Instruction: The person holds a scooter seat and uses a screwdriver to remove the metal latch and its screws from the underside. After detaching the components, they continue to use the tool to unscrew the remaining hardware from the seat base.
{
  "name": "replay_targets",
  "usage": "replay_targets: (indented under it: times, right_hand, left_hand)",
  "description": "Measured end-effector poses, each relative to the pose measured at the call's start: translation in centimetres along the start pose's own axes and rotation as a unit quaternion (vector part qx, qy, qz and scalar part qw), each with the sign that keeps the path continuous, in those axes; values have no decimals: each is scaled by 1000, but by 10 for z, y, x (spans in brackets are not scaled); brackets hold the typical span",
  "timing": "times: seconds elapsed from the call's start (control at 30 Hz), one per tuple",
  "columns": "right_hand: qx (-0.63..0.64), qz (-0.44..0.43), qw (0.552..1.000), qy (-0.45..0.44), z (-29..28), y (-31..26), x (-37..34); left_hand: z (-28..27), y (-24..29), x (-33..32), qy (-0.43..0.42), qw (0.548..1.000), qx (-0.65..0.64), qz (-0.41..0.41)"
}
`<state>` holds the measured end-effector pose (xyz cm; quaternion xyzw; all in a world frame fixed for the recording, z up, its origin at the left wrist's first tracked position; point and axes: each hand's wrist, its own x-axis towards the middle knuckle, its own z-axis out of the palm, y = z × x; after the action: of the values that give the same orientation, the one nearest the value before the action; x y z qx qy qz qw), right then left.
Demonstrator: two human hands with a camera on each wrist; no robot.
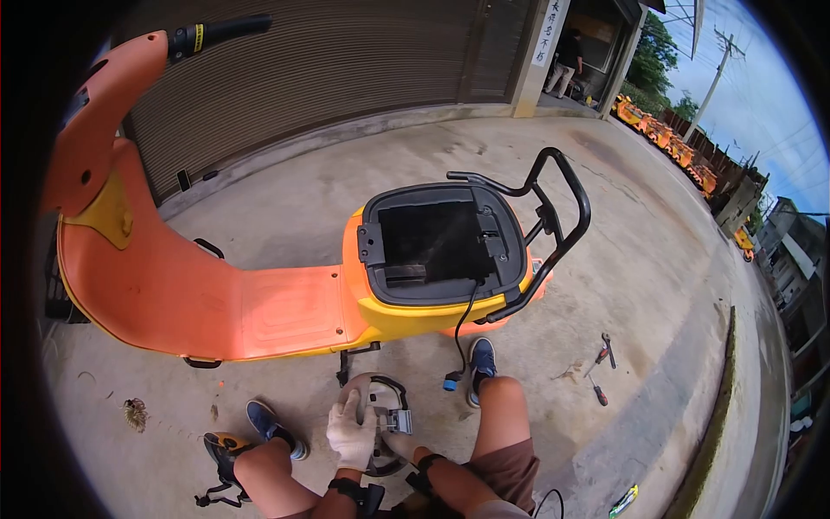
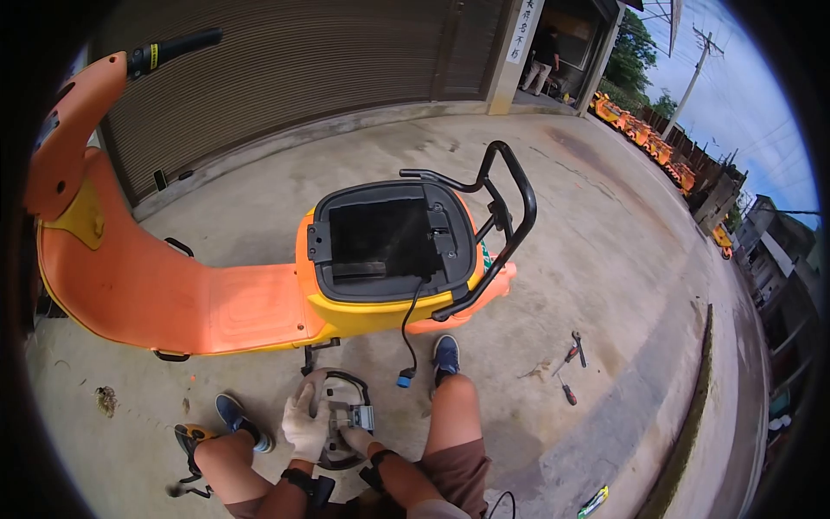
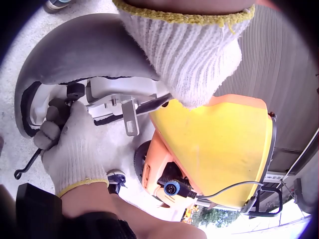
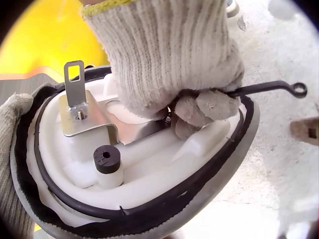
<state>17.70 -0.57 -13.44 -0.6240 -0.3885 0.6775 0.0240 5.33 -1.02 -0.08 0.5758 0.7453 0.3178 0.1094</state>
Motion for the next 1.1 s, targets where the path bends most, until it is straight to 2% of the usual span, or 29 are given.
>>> replay_targets:
  times: [0.07,0.1,0.17,0.2,0.27,0.3,0.37,0.5,0.57,0.6,0.67,0.8,0.87,0.97,1.1]
  right_hand:
    - [98,-15,995,-6,5,2,3]
    - [97,-15,995,-8,3,-2,-1]
    - [-26,-41,999,16,-4,-9,-12]
    - [-25,-41,999,16,-3,-8,-10]
    - [-131,-118,983,47,-1,9,14]
    - [-131,-117,983,47,0,19,27]
    - [-108,-167,978,68,3,34,45]
    - [-133,-159,978,28,-6,16,17]
    - [-203,-180,959,83,-5,14,12]
    - [-205,-182,958,83,-4,12,7]
    - [-96,-139,984,64,-4,5,-2]
    - [-121,-116,983,80,3,17,19]
    - [-149,-137,978,40,-1,16,21]
    - [-179,-147,972,26,-7,16,23]
    - [-132,-168,977,28,-10,13,13]
  left_hand:
    - [2,-2,0,6,1000,4,15]
    - [2,-1,0,7,1000,5,13]
    - [0,-1,-1,-5,1000,0,4]
    - [-1,-1,0,-6,1000,0,4]
    - [-1,1,1,-11,1000,-1,-3]
    - [0,-2,2,-12,1000,-1,-3]
    - [5,-8,2,7,1000,6,13]
    - [1,-5,2,3,1000,2,-1]
    - [-1,-2,2,1,1000,-6,2]
    - [-1,-2,2,3,1000,-6,2]
    - [-1,-2,1,1,1000,-3,3]
    - [-2,1,-2,-12,1000,-2,-11]
    - [1,0,-3,11,1000,12,17]
    - [5,-5,-2,29,999,26,35]
    - [2,-5,-1,3,1000,1,6]
